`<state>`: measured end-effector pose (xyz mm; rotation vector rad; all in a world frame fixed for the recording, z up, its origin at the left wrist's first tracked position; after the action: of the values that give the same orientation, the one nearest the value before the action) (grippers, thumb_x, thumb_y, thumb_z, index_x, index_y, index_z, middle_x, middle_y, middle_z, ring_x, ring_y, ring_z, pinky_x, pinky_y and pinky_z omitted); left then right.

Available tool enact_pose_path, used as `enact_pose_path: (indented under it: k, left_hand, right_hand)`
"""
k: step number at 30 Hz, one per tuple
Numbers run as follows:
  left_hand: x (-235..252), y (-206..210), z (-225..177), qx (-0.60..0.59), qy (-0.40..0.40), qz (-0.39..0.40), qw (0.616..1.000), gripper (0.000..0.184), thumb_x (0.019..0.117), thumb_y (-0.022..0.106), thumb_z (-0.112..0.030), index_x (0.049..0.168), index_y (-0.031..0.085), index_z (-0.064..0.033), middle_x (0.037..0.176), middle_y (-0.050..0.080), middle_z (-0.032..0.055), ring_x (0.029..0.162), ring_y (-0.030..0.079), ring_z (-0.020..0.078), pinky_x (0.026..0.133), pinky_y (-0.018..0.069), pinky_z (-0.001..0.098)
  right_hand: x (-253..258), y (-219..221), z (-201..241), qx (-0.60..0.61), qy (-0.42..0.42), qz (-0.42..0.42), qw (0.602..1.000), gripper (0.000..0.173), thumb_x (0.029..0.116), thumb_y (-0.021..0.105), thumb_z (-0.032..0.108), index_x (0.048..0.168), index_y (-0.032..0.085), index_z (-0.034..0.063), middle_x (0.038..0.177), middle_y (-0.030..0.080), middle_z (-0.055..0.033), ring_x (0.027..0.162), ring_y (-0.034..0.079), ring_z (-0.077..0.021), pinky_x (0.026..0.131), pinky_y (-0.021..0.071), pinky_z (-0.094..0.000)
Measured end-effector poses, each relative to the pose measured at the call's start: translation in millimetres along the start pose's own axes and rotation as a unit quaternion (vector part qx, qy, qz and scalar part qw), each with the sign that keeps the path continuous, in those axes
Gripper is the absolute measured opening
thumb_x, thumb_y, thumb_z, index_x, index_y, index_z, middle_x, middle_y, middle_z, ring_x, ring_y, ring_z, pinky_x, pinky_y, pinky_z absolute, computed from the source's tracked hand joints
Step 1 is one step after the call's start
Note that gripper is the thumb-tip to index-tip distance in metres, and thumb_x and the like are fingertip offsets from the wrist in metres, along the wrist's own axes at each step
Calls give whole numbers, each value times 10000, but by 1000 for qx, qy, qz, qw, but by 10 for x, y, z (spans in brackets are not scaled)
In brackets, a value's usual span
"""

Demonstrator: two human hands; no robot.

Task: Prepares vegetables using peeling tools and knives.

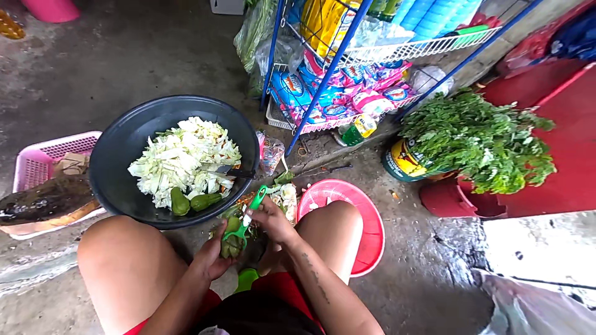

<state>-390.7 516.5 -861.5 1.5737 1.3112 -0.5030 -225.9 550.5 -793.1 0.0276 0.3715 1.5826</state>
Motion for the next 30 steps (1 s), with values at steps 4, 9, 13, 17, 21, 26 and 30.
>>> enact_pose_path:
  k: [4, 9, 13, 17, 21, 26, 30]
  left_hand:
    - [-62, 24, 74, 25, -14, 21, 999, 580, 1087, 337, -563, 1224, 591, -60, 958, 676, 149, 790, 688, 250, 694, 605, 380]
    - [-45, 43, -24, -31, 5, 57, 998, 642, 1091, 267, -584, 1313, 550, -51, 1107, 697, 177, 969, 720, 303, 841, 621, 446]
    - [-7, 79, -56, -23, 27, 67, 997, 634, 1079, 275, -604, 1270, 583, -84, 1031, 692, 163, 885, 710, 277, 760, 618, 415]
    - [-35, 76, -7, -1, 7, 69, 998, 603, 1090, 289, -572, 1261, 578, -70, 972, 688, 159, 802, 706, 249, 699, 619, 367]
    - [-47, 81, 32, 10, -9, 118, 993, 621, 1095, 266, -566, 1321, 546, -59, 1018, 685, 176, 843, 715, 268, 731, 627, 373]
    - [-19, 60, -88, -36, 23, 68, 997, 626, 1102, 244, -556, 1327, 541, -53, 1131, 684, 184, 1016, 702, 316, 877, 604, 466]
    - [1, 93, -95, -29, 42, 71, 996, 652, 1073, 250, -622, 1273, 582, -97, 1046, 691, 145, 898, 704, 250, 763, 611, 393]
  right_hand:
    - [315, -705, 40, -208, -37, -190, 959, 416, 1008, 612, 67, 1383, 493, -69, 1112, 681, -169, 900, 690, -172, 843, 585, -340]
    - [101, -483, 258, -123, -75, -151, 978, 366, 994, 629, 54, 1318, 517, -74, 1059, 682, -130, 874, 687, -126, 819, 597, -289]
    - [-113, 24, 67, 3, -7, 20, 1000, 261, 988, 594, 28, 1233, 533, -39, 996, 692, -74, 850, 685, -120, 794, 597, -308]
    - [77, -118, -100, 48, 19, -21, 998, 227, 1004, 552, 11, 1221, 496, -26, 950, 658, -74, 794, 661, -125, 749, 584, -304]
    - [407, -869, -47, -232, -2, -215, 949, 453, 1011, 620, 86, 1426, 491, -37, 1192, 684, -181, 985, 705, -215, 905, 584, -382]
    - [112, -495, 292, -178, -103, -168, 964, 358, 987, 636, 78, 1302, 542, -64, 1037, 691, -117, 878, 687, -121, 827, 591, -287]
    - [-122, 33, 65, -18, -12, 14, 1000, 277, 987, 603, 29, 1241, 525, -49, 1017, 687, -84, 890, 686, -119, 834, 592, -306]
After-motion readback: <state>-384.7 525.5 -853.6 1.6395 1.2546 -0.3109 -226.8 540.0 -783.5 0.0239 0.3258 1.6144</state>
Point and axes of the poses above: each hand's wrist, its own x-axis towards the middle knuckle, its own y-axis out of the palm, z = x × y, the point moved 7 cm from there along x, towards the middle knuckle
